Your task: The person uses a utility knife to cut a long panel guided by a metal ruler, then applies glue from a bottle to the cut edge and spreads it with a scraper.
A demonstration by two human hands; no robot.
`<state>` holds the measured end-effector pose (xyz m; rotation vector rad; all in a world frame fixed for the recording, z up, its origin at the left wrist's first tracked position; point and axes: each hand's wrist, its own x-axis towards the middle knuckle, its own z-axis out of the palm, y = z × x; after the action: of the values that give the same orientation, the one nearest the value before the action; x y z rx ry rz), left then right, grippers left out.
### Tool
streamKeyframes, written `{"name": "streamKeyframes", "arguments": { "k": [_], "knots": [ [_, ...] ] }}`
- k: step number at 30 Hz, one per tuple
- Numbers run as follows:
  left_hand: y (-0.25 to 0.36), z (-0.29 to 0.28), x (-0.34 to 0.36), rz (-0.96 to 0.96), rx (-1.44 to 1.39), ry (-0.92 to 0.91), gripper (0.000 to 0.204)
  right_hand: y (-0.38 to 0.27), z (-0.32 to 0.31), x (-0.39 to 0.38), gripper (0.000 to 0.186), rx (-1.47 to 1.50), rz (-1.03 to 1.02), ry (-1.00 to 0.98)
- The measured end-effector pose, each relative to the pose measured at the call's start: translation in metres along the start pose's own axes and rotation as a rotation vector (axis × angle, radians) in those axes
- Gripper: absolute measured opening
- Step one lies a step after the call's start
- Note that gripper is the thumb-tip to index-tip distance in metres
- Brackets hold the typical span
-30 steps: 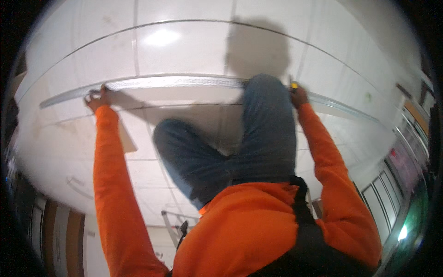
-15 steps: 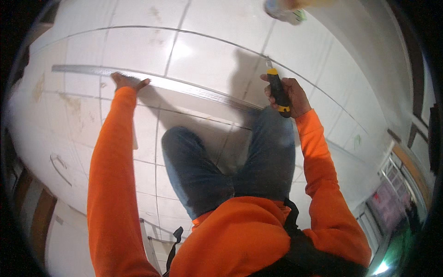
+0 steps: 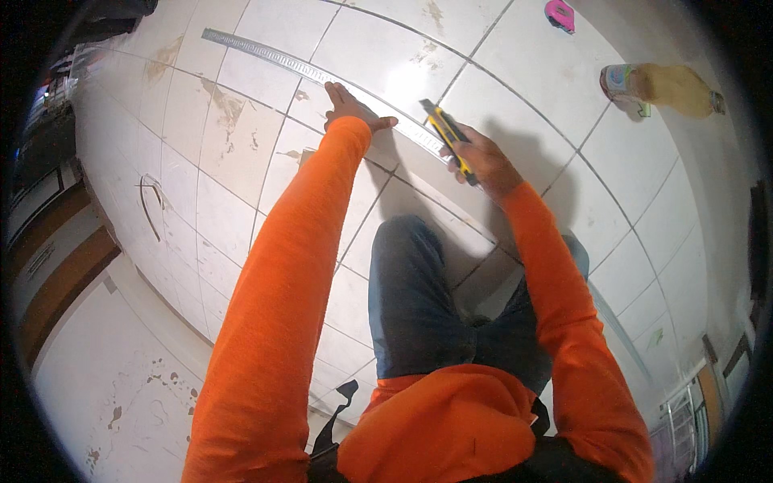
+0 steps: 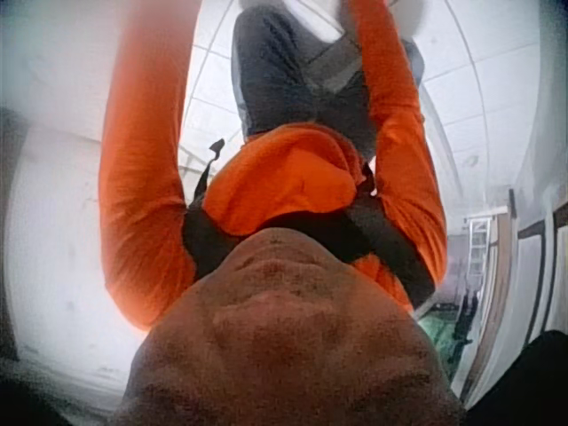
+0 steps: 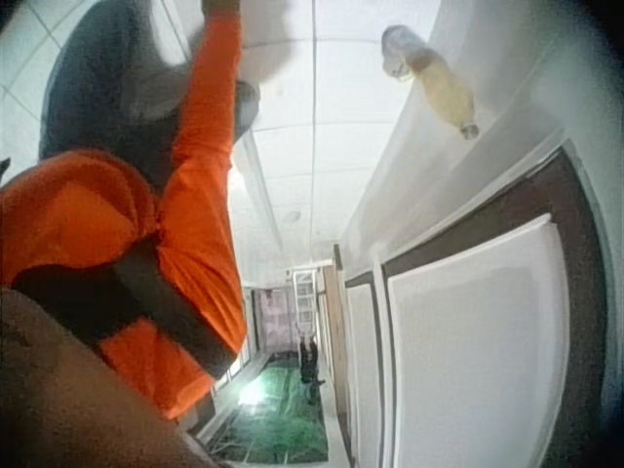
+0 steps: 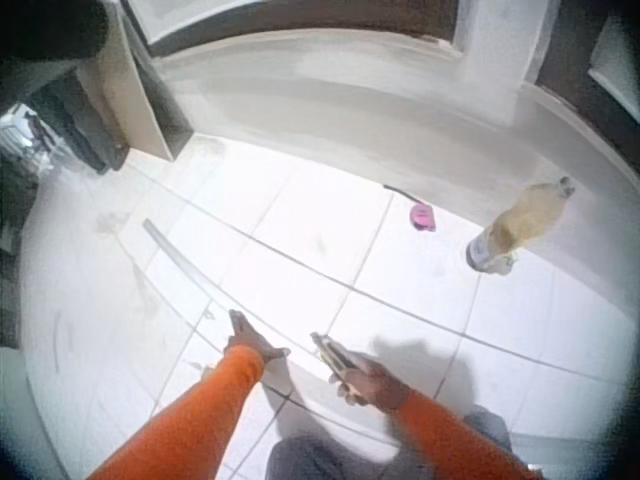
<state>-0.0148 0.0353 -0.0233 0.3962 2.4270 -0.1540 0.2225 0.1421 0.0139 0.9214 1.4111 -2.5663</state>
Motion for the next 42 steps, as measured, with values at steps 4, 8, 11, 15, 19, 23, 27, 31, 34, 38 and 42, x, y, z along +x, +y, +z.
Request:
{"name": "streamKeyframes", "arguments": {
  "k": [4,8,11,15,19,23,27,31,34,38,42],
  "knots": [
    [0.001,-0.002,-0.002,0.017,0.001,-0.004,0.140,0.004,0.023,0.047,0.038,-0.231,-0.010,0.038],
    [-0.006,0.005,0.004,0.047,-0.012,0.021,0.142,0.006,0.040,0.092,0.033,-0.505,-0.037,0.185],
    [-0.009,0.008,0.009,0.044,-0.038,0.004,0.143,0.002,0.054,0.115,0.031,-0.897,-0.121,0.294],
    [-0.011,0.008,0.009,0.021,-0.024,0.000,0.143,-0.011,0.070,0.135,0.030,-1.027,-0.089,0.260],
    [-0.012,0.006,0.008,0.053,0.025,0.019,0.142,-0.019,0.079,0.149,0.026,-1.150,-0.116,0.237],
    [-0.012,0.006,0.009,0.018,-0.012,-0.013,0.144,-0.018,0.084,0.158,0.024,-1.298,-0.150,0.131],
    [-0.011,0.006,0.011,0.009,0.011,-0.003,0.143,-0.017,0.086,0.163,0.024,-1.366,-0.208,0.097],
    [-0.012,0.007,0.011,0.009,-0.001,-0.002,0.145,-0.017,0.082,0.164,0.027,-1.477,-0.242,0.055],
    [-0.013,0.006,0.011,0.014,0.019,0.004,0.148,-0.016,0.078,0.163,0.033,-1.519,-0.251,0.020],
    [-0.013,0.006,0.013,0.017,0.047,-0.011,0.149,-0.013,0.074,0.154,0.038,-1.515,-0.210,-0.004],
    [-0.011,0.007,0.010,0.025,0.089,0.009,0.144,-0.012,0.066,0.133,0.033,-1.476,-0.119,-0.014]
  ]
}}
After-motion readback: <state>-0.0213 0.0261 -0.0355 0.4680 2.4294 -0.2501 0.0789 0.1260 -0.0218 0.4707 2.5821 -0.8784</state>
